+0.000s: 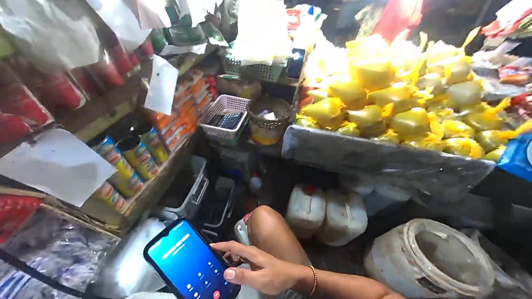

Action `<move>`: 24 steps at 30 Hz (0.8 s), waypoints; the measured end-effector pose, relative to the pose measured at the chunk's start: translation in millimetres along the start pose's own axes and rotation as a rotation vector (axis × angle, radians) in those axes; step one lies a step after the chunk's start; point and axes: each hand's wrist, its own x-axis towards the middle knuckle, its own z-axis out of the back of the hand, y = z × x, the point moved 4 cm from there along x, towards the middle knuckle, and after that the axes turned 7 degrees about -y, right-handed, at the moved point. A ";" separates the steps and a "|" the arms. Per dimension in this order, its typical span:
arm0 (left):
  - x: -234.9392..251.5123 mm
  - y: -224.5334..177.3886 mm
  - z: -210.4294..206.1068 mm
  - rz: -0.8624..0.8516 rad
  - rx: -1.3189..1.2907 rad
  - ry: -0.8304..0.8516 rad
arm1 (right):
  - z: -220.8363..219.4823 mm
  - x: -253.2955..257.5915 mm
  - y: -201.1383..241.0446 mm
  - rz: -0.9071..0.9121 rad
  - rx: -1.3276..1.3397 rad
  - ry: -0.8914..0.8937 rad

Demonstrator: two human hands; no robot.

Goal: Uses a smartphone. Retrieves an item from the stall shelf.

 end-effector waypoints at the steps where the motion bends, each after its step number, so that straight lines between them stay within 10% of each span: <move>1: -0.7 1.0 0.6 -0.008 0.004 -0.003 | -0.2 -1.2 -1.0 0.003 0.007 0.003; 24: -20.7 26.0 16.7 -0.063 0.148 0.014 | -0.7 -30.7 -27.2 -0.081 -0.024 0.035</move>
